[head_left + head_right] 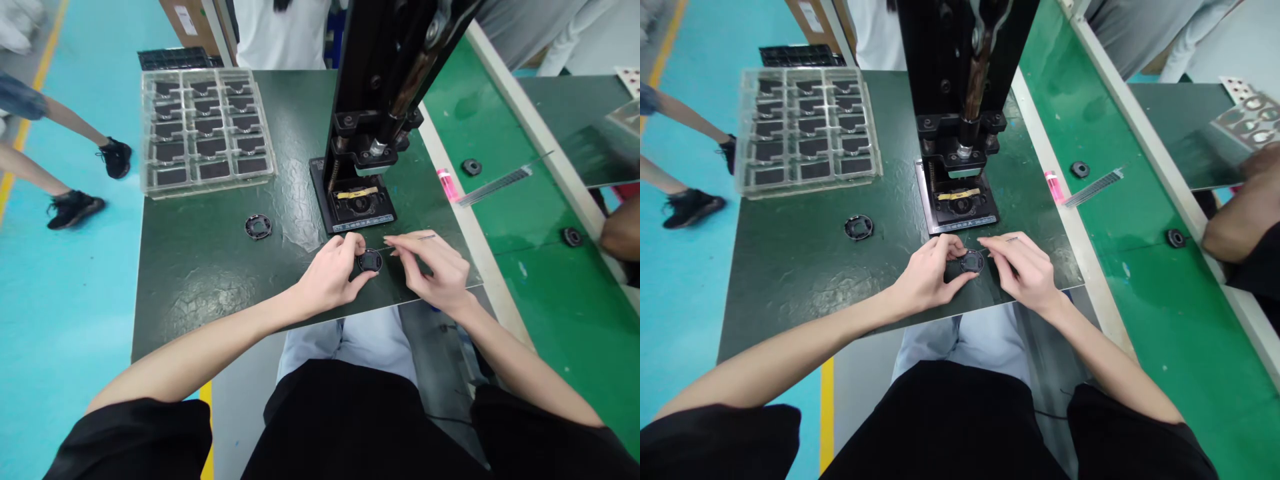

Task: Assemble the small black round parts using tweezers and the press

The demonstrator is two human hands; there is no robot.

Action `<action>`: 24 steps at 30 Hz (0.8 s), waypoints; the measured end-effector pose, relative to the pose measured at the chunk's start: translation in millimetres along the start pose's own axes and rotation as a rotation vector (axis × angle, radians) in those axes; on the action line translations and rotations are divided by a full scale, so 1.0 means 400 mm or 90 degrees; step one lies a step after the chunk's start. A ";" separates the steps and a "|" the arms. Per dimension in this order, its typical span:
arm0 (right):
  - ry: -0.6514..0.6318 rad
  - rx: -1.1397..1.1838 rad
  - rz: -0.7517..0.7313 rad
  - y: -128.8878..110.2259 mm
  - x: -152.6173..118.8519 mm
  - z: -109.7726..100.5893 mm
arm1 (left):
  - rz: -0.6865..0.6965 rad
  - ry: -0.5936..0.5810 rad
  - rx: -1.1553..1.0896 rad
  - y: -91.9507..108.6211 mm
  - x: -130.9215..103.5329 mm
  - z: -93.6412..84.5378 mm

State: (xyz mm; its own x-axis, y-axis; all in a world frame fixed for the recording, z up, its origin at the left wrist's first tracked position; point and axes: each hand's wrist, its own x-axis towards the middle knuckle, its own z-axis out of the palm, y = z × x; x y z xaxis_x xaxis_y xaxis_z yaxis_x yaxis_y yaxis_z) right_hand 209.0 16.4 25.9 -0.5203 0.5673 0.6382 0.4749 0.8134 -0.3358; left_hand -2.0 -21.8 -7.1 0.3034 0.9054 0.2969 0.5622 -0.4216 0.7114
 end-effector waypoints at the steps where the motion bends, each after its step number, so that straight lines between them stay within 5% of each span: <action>1: -0.004 0.000 0.003 0.001 -0.001 0.000 | -0.001 -0.001 0.000 0.000 0.000 0.000; 17: -0.035 0.123 0.089 -0.001 0.018 0.039 | 0.012 -0.004 0.017 -0.005 -0.001 -0.001; 24: 0.012 0.258 0.204 0.005 -0.006 0.063 | -0.005 -0.005 0.013 -0.002 0.000 -0.003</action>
State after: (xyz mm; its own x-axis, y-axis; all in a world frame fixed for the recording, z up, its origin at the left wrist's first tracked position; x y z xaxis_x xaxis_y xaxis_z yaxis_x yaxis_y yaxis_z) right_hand 193.2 19.8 6.0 -0.3796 0.7970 0.4697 0.2931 0.5852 -0.7561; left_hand -3.4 -21.5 -7.1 0.3052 0.9085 0.2856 0.5800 -0.4152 0.7009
